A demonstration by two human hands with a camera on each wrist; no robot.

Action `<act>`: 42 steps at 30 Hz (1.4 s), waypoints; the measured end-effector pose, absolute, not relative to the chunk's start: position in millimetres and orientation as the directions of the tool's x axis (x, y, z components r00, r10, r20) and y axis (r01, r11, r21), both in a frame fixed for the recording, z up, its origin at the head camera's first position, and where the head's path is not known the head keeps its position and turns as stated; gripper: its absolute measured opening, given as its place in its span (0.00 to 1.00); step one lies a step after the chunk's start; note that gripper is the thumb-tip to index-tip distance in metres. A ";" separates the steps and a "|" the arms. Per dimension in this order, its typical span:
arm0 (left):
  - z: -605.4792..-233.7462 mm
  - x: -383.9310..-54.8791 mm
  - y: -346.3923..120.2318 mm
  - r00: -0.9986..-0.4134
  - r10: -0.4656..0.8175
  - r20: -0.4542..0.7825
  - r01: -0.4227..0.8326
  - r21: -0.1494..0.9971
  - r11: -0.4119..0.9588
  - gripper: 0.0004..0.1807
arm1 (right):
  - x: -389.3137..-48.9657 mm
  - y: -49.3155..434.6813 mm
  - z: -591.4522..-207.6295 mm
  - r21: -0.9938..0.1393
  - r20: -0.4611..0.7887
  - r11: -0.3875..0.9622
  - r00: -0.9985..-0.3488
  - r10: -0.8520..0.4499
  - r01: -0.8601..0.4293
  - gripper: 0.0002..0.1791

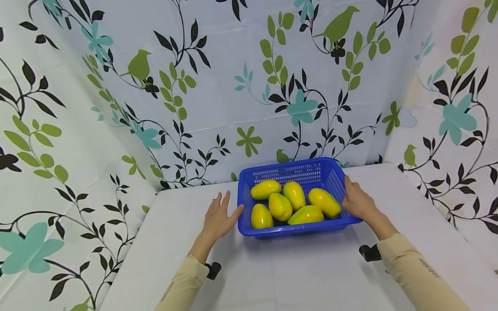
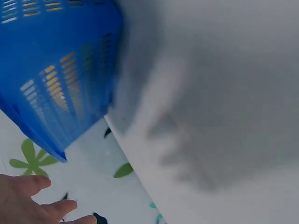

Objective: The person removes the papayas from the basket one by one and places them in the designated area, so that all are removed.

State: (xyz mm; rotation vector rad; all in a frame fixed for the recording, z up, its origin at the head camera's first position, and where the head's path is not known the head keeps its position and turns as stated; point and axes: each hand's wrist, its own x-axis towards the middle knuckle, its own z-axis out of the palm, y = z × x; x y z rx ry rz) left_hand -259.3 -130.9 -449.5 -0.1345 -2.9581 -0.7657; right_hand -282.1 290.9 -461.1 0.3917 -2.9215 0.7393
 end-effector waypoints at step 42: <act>-451.5 -290.2 -1.3 -0.867 0.493 -0.073 0.478 0.156 0.864 0.40 | -280.1 286.1 -464.0 -0.467 0.171 0.854 -0.971 -0.168 -0.230 0.38</act>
